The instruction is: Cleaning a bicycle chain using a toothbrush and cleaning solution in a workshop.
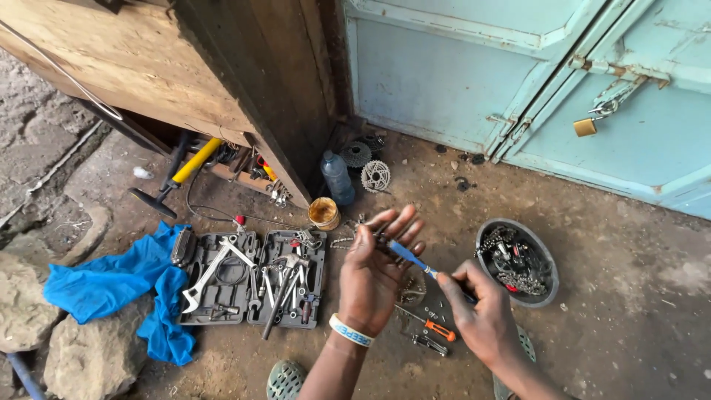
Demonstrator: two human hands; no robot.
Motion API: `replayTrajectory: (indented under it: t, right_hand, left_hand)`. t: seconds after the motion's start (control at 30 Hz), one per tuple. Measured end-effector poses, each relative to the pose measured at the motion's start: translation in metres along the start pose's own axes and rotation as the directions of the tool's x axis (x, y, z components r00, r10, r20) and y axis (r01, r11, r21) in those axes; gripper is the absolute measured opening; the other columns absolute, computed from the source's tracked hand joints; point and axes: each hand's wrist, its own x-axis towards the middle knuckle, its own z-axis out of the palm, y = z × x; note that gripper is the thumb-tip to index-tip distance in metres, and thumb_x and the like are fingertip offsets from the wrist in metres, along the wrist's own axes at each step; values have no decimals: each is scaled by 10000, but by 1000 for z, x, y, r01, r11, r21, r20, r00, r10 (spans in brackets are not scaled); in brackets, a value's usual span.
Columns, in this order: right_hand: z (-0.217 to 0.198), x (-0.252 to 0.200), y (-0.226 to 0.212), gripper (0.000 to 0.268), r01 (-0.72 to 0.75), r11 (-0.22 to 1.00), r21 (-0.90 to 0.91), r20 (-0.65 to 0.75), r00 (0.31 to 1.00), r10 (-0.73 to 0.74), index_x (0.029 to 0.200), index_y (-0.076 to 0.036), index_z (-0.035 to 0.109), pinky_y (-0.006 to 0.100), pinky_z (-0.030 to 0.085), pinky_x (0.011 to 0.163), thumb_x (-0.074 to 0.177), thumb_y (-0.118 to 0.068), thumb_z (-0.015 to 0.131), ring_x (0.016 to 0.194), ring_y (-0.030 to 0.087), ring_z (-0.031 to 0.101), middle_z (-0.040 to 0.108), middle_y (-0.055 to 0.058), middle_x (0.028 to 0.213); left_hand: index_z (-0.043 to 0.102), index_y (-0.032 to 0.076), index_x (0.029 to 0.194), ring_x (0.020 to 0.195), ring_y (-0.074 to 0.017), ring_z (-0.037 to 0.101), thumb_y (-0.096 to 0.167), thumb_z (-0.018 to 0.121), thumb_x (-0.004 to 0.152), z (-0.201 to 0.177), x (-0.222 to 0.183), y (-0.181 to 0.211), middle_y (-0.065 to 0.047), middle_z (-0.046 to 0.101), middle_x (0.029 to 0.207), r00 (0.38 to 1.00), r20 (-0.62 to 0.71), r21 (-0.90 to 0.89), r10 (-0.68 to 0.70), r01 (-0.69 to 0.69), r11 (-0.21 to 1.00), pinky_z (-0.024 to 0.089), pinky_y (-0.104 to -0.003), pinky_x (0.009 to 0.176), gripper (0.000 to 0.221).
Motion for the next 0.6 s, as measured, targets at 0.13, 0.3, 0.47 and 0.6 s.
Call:
replayTrajectory:
  t: [0.13, 0.3, 0.47, 0.6]
  right_hand:
    - [2, 3, -4, 309, -1, 999, -42, 6, 1000, 2, 735, -140, 516, 275, 351, 582, 979, -264, 660, 623, 95, 417, 443, -30, 633]
    - [-10, 13, -11, 322, -60, 998, -18, 68, 996, 61, 739, -145, 518, 276, 338, 581, 990, -280, 668, 621, 81, 406, 457, -33, 632]
    - [-54, 26, 18, 292, -167, 931, -325, 221, 943, 247, 791, -153, 619, 269, 405, 612, 967, -382, 662, 610, 116, 527, 590, -18, 670]
    - [-55, 30, 32, 290, -201, 951, 235, 186, 970, 159, 733, -95, 536, 284, 301, 522, 960, -158, 703, 564, 109, 413, 464, 26, 603]
  left_hand:
    - [561, 34, 1241, 1235, -377, 660, 380, 376, 1073, -4, -3, -18, -252, 660, 1386, 999, -33, 36, -5, 6, 999, 559, -464, 961, 427]
    - [567, 50, 1216, 1262, -394, 647, 432, 385, 1059, 4, 4, -29, -260, 640, 1418, 997, -28, -34, -70, 69, 997, 507, -467, 1030, 451]
    - [584, 71, 1256, 1338, -408, 583, 439, 462, 1030, -8, 10, 0, -236, 600, 1460, 1000, 6, -110, 28, -28, 994, 489, -529, 1062, 450]
    - [572, 54, 1245, 1388, -460, 533, 447, 422, 1053, -7, 11, -3, -290, 556, 1480, 992, 120, -33, 40, -36, 999, 465, -521, 1117, 462]
